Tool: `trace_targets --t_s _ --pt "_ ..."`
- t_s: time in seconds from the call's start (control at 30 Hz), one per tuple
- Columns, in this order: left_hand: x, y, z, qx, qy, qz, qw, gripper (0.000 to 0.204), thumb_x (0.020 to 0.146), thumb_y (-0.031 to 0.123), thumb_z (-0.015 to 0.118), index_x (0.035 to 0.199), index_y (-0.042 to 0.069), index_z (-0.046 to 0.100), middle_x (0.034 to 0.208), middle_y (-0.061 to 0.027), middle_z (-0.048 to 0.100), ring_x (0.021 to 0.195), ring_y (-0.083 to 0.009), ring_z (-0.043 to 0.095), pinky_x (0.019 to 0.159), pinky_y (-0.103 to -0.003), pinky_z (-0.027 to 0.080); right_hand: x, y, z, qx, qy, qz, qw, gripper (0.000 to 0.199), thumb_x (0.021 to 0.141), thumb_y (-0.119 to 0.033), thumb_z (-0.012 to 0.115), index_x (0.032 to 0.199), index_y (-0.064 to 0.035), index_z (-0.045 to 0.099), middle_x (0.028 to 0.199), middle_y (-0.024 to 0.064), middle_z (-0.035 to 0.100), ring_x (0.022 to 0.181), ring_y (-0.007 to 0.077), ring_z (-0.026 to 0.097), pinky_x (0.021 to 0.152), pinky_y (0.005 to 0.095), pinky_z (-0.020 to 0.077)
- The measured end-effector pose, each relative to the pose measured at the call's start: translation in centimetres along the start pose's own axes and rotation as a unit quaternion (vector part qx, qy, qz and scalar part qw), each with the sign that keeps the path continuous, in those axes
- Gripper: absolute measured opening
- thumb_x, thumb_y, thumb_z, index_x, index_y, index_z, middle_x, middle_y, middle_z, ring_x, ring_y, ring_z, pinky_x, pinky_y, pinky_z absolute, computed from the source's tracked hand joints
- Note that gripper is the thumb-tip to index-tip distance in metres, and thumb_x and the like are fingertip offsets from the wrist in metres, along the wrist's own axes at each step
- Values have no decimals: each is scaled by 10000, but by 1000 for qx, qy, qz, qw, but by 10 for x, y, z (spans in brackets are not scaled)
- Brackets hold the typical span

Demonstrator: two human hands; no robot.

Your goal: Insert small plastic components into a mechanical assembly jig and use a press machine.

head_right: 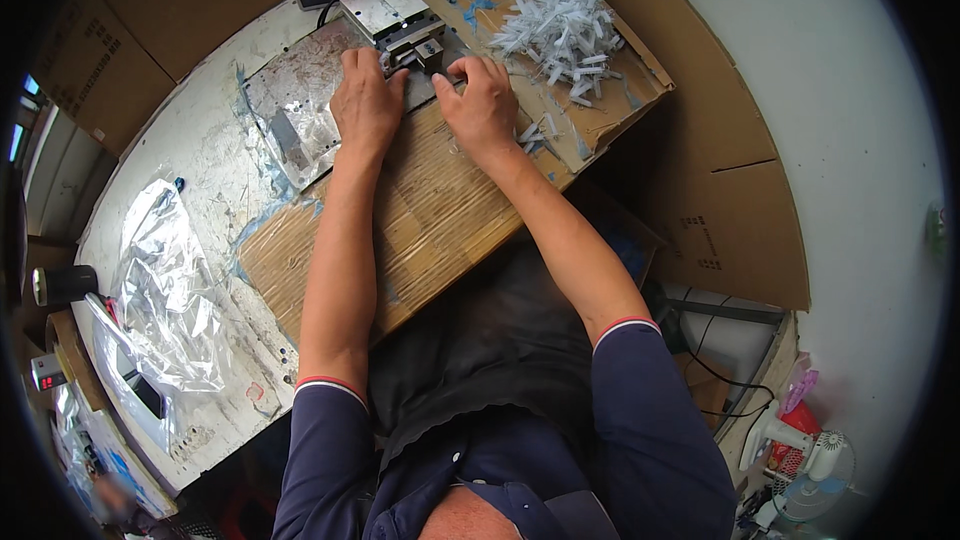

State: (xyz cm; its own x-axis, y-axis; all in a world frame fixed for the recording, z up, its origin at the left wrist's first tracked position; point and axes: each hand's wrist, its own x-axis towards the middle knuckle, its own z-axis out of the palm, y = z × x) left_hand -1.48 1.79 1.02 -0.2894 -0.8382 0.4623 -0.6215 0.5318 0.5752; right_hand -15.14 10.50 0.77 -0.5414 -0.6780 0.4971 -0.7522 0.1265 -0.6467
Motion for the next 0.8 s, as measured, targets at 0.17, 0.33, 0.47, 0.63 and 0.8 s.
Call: trace_targets --t_s 0.17,0.33,0.47,0.63,0.8 --pt "-1 -3 6 17 27 8 999 315 894 235 750 1097 66 578 1112 -159 608 873 -408 691 706 -490 557 -16 -9 -22 -95 -1 -115 989 249 819 -254 796 903 -62 661 899 106 684 932 327 638 798 450 518" --pt "-1 -3 7 39 43 14 998 273 910 242 731 1101 92 604 1086 -143 616 856 -391 697 689 -486 558 -28 -23 -46 -176 -188 -9 966 281 792 -288 799 868 -52 667 923 129 693 986 347 636 831 472 517" --pt "-1 -4 10 47 41 28 998 188 930 227 703 1080 124 657 1074 -113 637 847 -370 701 684 -473 559 -29 -18 -51 -156 -210 -52 964 211 804 -244 756 836 -49 683 940 135 696 995 350 640 847 494 518" --pt "-2 -6 8 36 53 47 997 158 932 211 691 1067 134 667 1079 -104 648 844 -363 702 683 -472 555 -31 -12 -51 -150 -187 -96 966 176 798 -225 743 841 -59 702 888 118 672 934 344 633 809 486 514" --pt "-4 -10 10 33 72 44 996 153 928 209 695 1045 115 665 1071 -106 648 854 -366 697 683 -480 552 -30 -8 -45 -129 -161 -137 969 151 789 -200 737 836 -60 702 819 103 635 875 338 621 767 474 507"
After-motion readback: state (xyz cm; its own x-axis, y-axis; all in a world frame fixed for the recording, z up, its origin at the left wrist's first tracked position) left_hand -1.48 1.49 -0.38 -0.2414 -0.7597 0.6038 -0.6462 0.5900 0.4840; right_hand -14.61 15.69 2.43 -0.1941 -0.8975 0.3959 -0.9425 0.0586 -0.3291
